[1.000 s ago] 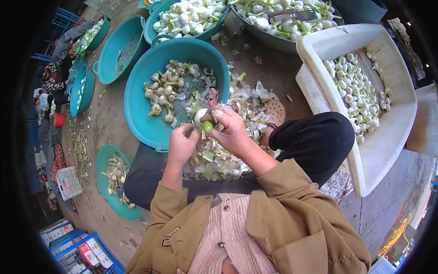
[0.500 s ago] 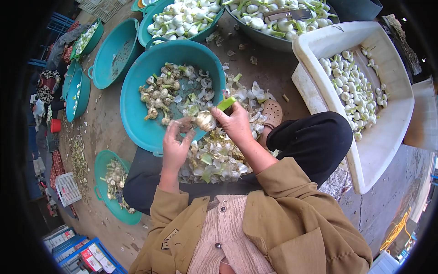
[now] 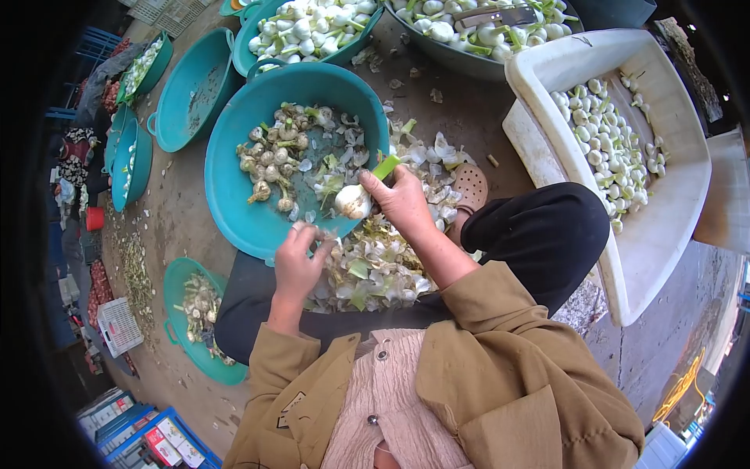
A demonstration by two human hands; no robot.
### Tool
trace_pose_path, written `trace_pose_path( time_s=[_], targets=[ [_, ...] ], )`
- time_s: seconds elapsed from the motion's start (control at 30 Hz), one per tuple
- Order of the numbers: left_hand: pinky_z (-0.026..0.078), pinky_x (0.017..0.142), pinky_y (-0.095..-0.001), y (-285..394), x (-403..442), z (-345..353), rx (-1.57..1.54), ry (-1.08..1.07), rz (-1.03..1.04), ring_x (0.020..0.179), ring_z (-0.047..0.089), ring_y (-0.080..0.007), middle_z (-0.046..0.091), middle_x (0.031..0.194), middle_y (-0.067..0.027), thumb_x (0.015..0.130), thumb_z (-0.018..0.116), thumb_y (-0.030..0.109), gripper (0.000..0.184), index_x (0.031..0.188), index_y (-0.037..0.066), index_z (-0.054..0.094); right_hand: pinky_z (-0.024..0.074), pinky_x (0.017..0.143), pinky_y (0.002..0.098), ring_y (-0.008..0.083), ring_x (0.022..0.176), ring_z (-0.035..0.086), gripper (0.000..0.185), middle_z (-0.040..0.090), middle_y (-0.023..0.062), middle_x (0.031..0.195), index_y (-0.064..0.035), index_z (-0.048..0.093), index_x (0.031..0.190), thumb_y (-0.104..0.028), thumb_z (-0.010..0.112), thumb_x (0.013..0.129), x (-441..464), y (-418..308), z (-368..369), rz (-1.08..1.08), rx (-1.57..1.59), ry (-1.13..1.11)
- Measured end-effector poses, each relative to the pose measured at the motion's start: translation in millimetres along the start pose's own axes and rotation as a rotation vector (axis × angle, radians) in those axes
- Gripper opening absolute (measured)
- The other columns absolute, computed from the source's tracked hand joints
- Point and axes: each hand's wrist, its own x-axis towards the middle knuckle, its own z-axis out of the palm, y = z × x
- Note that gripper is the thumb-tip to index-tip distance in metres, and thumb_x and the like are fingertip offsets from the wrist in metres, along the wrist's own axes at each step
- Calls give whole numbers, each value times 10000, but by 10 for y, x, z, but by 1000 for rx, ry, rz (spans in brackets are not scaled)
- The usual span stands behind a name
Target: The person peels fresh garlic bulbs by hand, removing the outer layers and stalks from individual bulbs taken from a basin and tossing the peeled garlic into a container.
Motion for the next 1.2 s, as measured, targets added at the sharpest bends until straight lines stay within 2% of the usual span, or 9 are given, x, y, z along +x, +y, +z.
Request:
trace_pose_path(
  time_s=[0.1,0.23,0.4,0.6,0.67,0.8,0.9,1.1,1.2],
  targets=[
    [470,574,-316,260,209,-208,-581,363,-110,669,575,-217,562,885,-63,645,739,41,252,865,47,615,456,596,235,88,662,539,412,602,41,812,15,560,988,-318,701,790,-32,9,67,-49,-123,-78],
    [469,593,-342,247,284,-123,-288,331,160,743,578,-245,556,880,-73,664,724,70,266,893,52,591,451,513,271,111,578,551,426,596,80,681,37,565,823,-326,762,718,-140,-99,165,-354,-383,-20],
    [458,611,-398,26,143,44,-101,202,22,772,578,-307,550,880,-106,750,651,117,172,862,28,556,417,452,221,76,549,533,373,580,38,698,-4,570,887,-356,670,812,-19,20,112,-83,-116,-35],
    [460,705,-421,-876,185,107,-13,-509,-686,856,577,-326,553,941,-152,785,650,213,229,931,55,575,518,652,227,135,774,565,458,557,40,859,-46,500,1045,-381,679,788,31,-427,-222,32,1187,63],
    [456,774,-424,-1343,139,305,60,-210,-714,912,574,-337,567,1017,-194,756,673,279,345,986,41,577,511,767,275,167,959,544,699,531,85,1086,-11,430,1201,-255,791,655,264,-556,-727,-295,1809,-789],
    [458,826,-425,-2343,221,794,46,-70,-830,961,561,-366,560,1073,-230,734,671,313,482,1113,47,537,420,947,333,197,1040,522,412,567,77,1084,-62,510,1186,-295,599,858,129,-664,-608,-283,1296,-93],
    [438,865,-459,-3241,280,1655,-133,52,-710,1019,533,-418,565,1077,-283,706,669,388,632,1159,-21,506,420,852,292,164,932,536,348,588,53,999,-73,530,1121,-334,546,893,68,-220,-185,-69,776,-276],
    [474,652,-417,-2674,627,1990,-286,-309,-862,755,618,-302,624,835,-162,718,648,243,348,938,-19,582,396,610,200,58,677,458,268,493,-50,796,-67,535,1112,-211,579,890,237,206,151,208,756,-201],
    [407,514,-301,-1685,859,1548,-1140,-314,-1096,632,571,-193,605,785,-75,791,549,260,274,932,28,580,399,597,210,51,693,469,300,529,-45,814,-56,530,1151,-190,582,888,347,222,153,173,720,-87]
  ],
)
